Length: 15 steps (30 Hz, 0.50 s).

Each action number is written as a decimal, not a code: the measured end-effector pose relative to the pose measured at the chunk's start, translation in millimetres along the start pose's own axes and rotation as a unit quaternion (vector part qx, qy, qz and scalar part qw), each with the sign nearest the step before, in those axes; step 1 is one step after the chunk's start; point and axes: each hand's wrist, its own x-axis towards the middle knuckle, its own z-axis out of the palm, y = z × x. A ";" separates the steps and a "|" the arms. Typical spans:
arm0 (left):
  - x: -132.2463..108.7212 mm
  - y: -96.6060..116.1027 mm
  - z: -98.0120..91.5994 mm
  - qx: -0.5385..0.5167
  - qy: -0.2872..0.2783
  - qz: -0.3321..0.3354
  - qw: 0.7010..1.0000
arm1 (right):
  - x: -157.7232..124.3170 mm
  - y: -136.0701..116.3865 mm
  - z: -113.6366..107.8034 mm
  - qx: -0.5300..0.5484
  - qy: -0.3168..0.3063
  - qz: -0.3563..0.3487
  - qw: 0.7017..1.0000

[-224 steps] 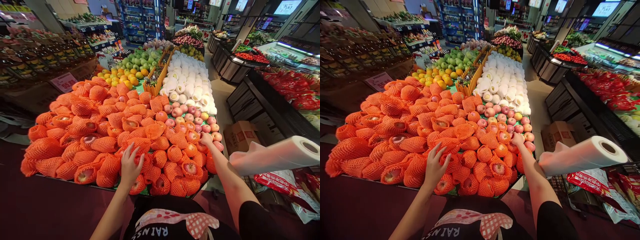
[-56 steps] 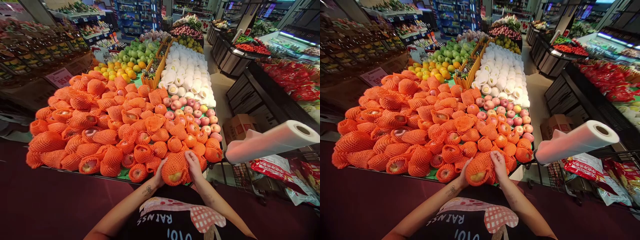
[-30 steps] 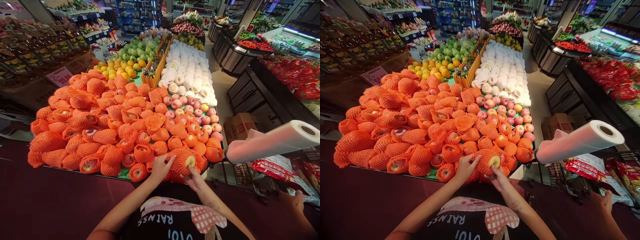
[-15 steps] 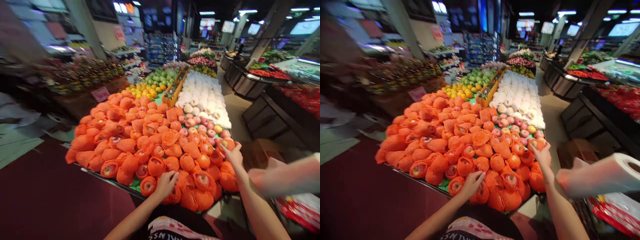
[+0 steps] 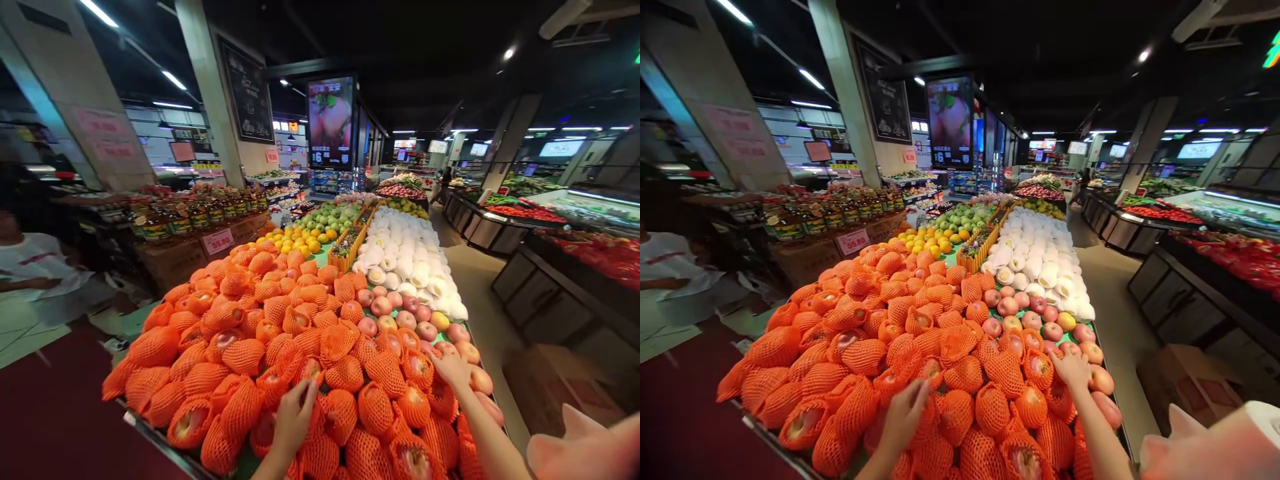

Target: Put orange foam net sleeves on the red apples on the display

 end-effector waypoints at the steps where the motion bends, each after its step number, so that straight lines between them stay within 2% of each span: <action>1: 12.7 1.5 -7.8 0.022 0.026 0.011 0.999 | 1.6 0.3 4.2 0.003 0.002 0.010 1.000; 5: 76.5 7.8 -33.6 0.161 0.083 0.097 0.979 | 4.6 6.3 14.6 0.041 0.013 0.079 0.996; 7: 107.8 5.6 -37.7 0.243 0.065 0.112 0.961 | 1.1 9.0 17.3 0.053 0.019 0.094 0.994; 9: 131.4 -0.1 -36.5 0.301 0.017 0.067 0.951 | -5.6 9.6 19.8 0.062 0.036 0.096 0.993; 12: 149.1 -9.4 -31.6 0.339 -0.042 0.011 0.940 | -16.6 8.4 22.4 0.072 0.068 0.086 0.991; 15: 153.1 -13.5 -31.0 0.360 -0.033 0.024 0.932 | -21.5 8.2 19.4 0.080 0.075 0.077 0.991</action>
